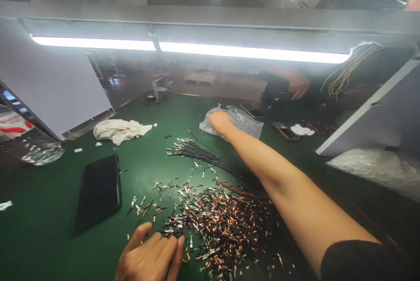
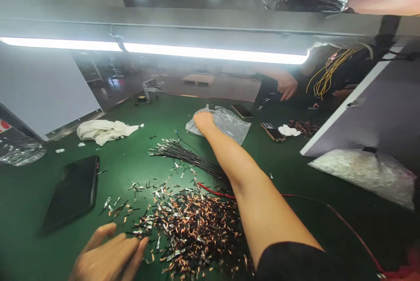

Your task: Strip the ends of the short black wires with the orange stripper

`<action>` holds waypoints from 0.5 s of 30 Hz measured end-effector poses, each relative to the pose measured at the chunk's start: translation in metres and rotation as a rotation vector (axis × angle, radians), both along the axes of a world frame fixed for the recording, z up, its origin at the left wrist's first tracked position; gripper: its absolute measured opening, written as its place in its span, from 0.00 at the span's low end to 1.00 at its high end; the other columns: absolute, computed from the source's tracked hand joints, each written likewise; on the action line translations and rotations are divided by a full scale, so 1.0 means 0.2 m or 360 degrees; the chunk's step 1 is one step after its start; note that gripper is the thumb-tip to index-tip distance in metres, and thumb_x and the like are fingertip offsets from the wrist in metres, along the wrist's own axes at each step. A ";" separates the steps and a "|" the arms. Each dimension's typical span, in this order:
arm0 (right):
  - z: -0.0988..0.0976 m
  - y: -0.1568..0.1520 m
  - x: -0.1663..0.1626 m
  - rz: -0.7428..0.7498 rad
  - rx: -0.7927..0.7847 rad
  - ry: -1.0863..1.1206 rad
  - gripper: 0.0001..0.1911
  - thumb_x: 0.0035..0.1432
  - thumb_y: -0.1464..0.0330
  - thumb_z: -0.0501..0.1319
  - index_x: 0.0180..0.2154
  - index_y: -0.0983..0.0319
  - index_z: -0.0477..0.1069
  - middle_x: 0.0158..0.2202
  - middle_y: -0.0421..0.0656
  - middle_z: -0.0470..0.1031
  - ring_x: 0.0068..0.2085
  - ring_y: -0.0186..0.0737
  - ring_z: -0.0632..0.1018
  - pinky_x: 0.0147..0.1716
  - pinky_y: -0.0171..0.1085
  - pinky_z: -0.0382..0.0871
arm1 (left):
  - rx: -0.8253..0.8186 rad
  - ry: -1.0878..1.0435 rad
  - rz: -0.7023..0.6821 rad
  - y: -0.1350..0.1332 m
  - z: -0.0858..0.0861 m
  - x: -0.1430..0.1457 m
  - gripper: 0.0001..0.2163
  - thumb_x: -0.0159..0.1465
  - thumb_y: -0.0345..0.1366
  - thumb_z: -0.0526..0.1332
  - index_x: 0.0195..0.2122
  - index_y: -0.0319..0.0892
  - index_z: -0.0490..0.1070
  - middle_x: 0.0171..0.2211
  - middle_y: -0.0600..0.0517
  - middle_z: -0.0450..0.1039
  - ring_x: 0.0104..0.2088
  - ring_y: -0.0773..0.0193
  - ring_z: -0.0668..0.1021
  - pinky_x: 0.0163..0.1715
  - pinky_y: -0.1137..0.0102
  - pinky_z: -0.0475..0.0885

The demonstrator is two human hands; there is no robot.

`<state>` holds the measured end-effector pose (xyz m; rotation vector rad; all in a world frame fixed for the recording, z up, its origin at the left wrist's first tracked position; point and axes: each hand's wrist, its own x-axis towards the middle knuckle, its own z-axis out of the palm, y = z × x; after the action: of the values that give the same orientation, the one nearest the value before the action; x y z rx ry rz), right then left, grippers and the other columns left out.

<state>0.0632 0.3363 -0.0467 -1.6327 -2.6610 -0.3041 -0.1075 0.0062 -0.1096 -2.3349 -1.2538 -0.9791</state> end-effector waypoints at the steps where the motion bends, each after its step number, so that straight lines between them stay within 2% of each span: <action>1: 0.01 0.01 0.00 0.0014 0.0002 -0.0014 0.16 0.66 0.64 0.62 0.54 0.62 0.70 0.54 0.48 0.73 0.48 0.48 0.78 0.46 0.51 0.76 | 0.0002 -0.0009 0.0005 0.00 0.00 0.00 0.14 0.66 0.21 0.58 0.26 0.43 0.62 0.16 0.63 0.60 0.16 0.71 0.61 0.39 0.66 0.64; 7: 0.03 0.00 -0.04 0.0166 -0.0004 -0.0088 0.17 0.66 0.64 0.62 0.55 0.61 0.69 0.55 0.48 0.73 0.49 0.49 0.78 0.47 0.51 0.76 | -0.0016 -0.0102 0.0007 -0.01 0.02 0.00 0.13 0.66 0.20 0.58 0.26 0.42 0.64 0.17 0.63 0.60 0.17 0.71 0.62 0.39 0.67 0.63; 13: -0.06 -0.07 -0.22 0.0236 -0.0150 -0.0015 0.16 0.66 0.64 0.62 0.54 0.61 0.70 0.54 0.48 0.73 0.48 0.48 0.78 0.46 0.50 0.76 | -0.0037 -0.0089 0.0010 -0.02 0.02 0.01 0.14 0.65 0.21 0.59 0.25 0.43 0.63 0.17 0.63 0.60 0.17 0.70 0.62 0.40 0.66 0.63; 15: -0.06 -0.07 -0.24 0.0219 -0.0161 0.0077 0.17 0.66 0.64 0.62 0.54 0.62 0.70 0.54 0.48 0.74 0.48 0.48 0.78 0.45 0.50 0.76 | -0.0041 -0.0091 0.0026 -0.02 0.02 0.00 0.14 0.65 0.21 0.59 0.25 0.43 0.63 0.17 0.62 0.61 0.17 0.70 0.63 0.40 0.66 0.64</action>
<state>0.0157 0.3218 -0.0578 -1.4501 -2.7763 -0.1283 -0.1074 0.0022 -0.1048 -2.3274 -1.3126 -1.0371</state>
